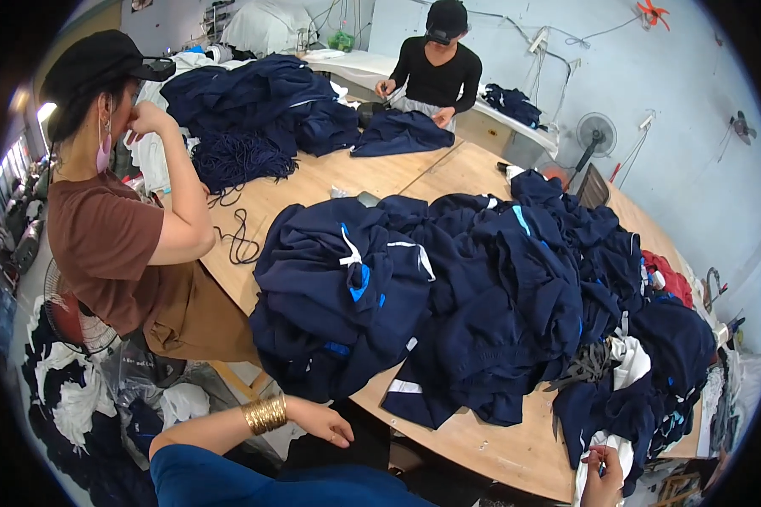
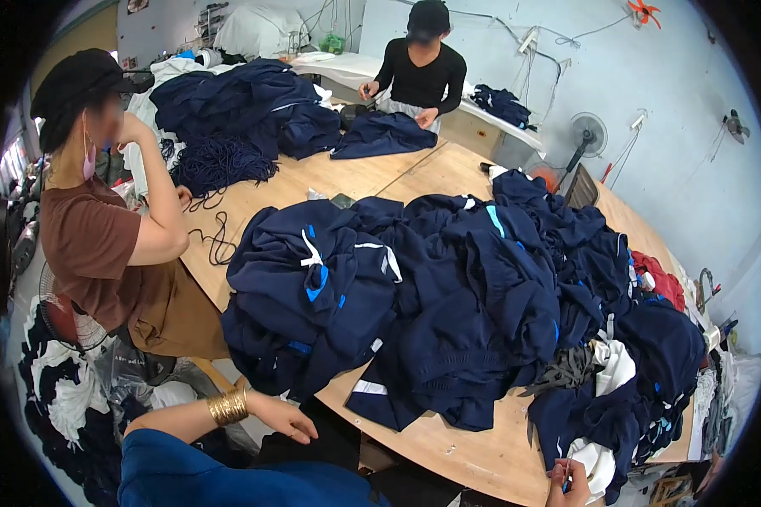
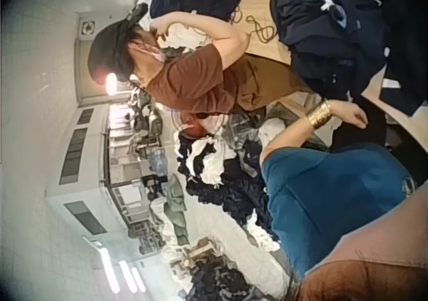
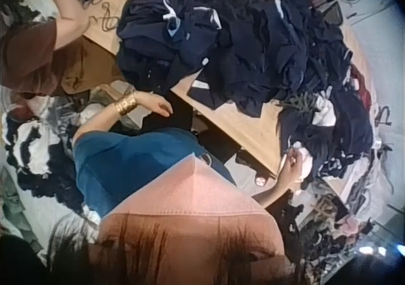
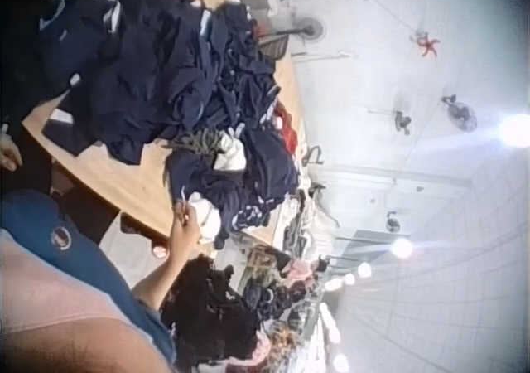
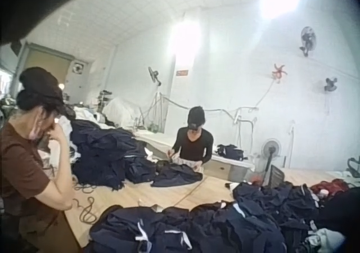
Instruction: Trim loose threads from blue athletic shorts at a garment production table.
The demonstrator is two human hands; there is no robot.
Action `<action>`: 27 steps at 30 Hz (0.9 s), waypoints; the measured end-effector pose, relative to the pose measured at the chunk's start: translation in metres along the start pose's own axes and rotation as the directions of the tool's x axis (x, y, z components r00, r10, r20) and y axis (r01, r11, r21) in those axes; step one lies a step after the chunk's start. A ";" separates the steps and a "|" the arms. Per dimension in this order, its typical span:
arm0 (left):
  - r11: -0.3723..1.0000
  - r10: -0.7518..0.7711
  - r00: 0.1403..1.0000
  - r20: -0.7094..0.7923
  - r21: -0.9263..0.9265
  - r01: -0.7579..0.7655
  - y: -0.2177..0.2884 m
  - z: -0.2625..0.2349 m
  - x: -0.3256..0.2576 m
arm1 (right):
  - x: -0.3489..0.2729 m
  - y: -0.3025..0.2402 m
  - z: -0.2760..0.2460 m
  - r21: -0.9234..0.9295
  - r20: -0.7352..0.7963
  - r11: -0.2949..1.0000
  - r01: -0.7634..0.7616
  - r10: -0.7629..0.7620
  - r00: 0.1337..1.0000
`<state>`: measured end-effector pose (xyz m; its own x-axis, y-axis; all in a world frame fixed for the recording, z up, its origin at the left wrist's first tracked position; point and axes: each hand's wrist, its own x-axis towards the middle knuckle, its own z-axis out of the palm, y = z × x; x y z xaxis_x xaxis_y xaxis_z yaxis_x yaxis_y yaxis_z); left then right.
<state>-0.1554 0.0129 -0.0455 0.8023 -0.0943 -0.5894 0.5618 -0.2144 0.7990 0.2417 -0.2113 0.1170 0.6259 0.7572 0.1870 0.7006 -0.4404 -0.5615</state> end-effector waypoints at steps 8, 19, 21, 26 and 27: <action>0.823 -0.298 0.547 -0.782 -0.501 -0.268 -0.126 0.038 0.119 | -0.002 -0.012 0.027 0.112 0.001 0.994 -0.018 0.018 1.000; 0.888 -0.207 0.792 -0.574 -0.451 -0.095 -0.089 -0.024 0.141 | 0.007 -0.073 0.055 0.141 0.171 0.990 -0.026 0.001 0.985; 0.899 -0.199 0.814 -0.546 -0.433 -0.071 -0.098 -0.020 0.142 | 0.007 -0.065 0.056 0.098 0.152 0.992 -0.079 0.063 0.986; 0.920 -0.218 0.808 -0.548 -0.392 -0.018 -0.098 -0.021 0.142 | 0.018 -0.068 0.080 0.129 0.205 0.991 -0.046 0.018 0.979; 0.926 -0.214 0.808 -0.549 -0.377 -0.011 -0.096 -0.025 0.145 | 0.020 -0.068 0.083 0.108 0.234 0.994 -0.021 -0.005 0.972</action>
<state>-0.0880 0.0440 -0.2048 0.6391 0.5033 -0.5816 0.5872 0.1691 0.7915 0.1781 -0.1266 0.0921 0.5248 0.8512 -0.0038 0.6461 -0.4013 -0.6492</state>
